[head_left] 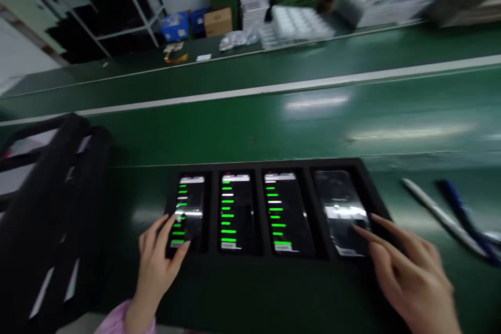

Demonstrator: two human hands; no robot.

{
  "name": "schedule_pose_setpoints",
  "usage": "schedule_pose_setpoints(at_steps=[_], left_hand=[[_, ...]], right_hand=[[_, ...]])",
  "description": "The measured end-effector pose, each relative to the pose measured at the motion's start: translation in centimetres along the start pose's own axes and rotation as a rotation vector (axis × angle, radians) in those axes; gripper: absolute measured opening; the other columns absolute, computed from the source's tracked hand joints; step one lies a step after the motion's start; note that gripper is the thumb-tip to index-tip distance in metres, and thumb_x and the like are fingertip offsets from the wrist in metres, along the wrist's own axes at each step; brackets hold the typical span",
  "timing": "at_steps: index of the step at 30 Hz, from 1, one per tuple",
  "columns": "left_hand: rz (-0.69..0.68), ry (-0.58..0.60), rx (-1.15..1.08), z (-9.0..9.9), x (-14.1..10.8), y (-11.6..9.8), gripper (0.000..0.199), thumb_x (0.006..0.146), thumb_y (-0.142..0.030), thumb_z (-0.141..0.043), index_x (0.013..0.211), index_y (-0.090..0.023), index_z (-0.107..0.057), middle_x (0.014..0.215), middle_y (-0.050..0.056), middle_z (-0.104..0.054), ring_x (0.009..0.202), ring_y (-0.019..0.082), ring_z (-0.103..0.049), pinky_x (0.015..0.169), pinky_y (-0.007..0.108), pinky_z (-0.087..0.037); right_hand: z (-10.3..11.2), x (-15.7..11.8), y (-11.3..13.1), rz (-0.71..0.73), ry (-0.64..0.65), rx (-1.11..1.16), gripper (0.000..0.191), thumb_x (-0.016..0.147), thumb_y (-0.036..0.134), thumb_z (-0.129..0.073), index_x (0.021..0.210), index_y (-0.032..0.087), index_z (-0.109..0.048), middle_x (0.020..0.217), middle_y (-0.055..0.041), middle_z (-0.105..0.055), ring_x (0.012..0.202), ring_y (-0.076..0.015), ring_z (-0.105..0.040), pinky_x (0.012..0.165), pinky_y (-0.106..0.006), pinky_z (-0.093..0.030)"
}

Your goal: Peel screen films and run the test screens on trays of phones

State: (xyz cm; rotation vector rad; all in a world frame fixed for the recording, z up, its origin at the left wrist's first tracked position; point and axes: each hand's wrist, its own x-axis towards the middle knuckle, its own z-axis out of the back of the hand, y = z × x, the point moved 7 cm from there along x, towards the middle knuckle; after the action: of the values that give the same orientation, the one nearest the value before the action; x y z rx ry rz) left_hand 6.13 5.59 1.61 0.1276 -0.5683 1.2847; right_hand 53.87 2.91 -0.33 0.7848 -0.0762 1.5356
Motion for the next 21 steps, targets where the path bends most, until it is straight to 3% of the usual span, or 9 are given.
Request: schedule_pose_setpoints(at_steps=[4, 11, 17, 21], left_hand=[[-0.063, 0.011, -0.007, -0.8, -1.2, 0.7, 0.050, 0.104, -0.037, -0.054, 0.151, -0.023, -0.051, 0.137, 0.016, -0.058, 0.122, 0.031, -0.058, 0.099, 0.042, -0.041], [-0.051, 0.002, -0.057, -1.1, -2.5, 1.3, 0.053, 0.102, -0.029, -0.054, 0.154, -0.035, -0.050, 0.141, 0.012, -0.057, 0.125, 0.031, -0.058, 0.102, 0.044, -0.042], [0.028, 0.059, -0.050, -2.0, -3.6, 2.7, 0.051, 0.101, -0.034, -0.054, 0.151, -0.041, -0.054, 0.145, 0.012, -0.055, 0.126, 0.035, -0.058, 0.112, 0.058, -0.039], [0.023, 0.060, -0.047, -2.3, -4.0, 3.3, 0.051, 0.098, -0.040, -0.056, 0.149, -0.042, -0.057, 0.144, 0.012, -0.056, 0.121, 0.037, -0.059, 0.110, 0.065, -0.041]], right_hand=[[0.6, 0.0, 1.0, 0.079, -0.027, -0.079, 0.030, 0.104, 0.029, -0.051, 0.118, 0.025, -0.077, 0.136, -0.0123, -0.066, 0.113, -0.0351, -0.065, 0.095, -0.055, -0.053], [0.5, 0.0, 1.2, 0.071, -0.020, -0.081, 0.030, 0.106, 0.029, -0.051, 0.118, 0.025, -0.078, 0.136, -0.0107, -0.066, 0.113, -0.0323, -0.064, 0.097, -0.053, -0.052], [0.7, 0.1, 1.4, 0.073, -0.025, -0.081, 0.028, 0.105, 0.025, -0.052, 0.117, 0.024, -0.078, 0.134, -0.0117, -0.068, 0.114, -0.0322, -0.064, 0.092, -0.051, -0.052], [0.8, 0.2, 1.4, 0.057, -0.031, -0.095, 0.028, 0.104, 0.024, -0.053, 0.117, 0.026, -0.079, 0.133, -0.0099, -0.069, 0.115, -0.0305, -0.065, 0.091, -0.049, -0.054]])
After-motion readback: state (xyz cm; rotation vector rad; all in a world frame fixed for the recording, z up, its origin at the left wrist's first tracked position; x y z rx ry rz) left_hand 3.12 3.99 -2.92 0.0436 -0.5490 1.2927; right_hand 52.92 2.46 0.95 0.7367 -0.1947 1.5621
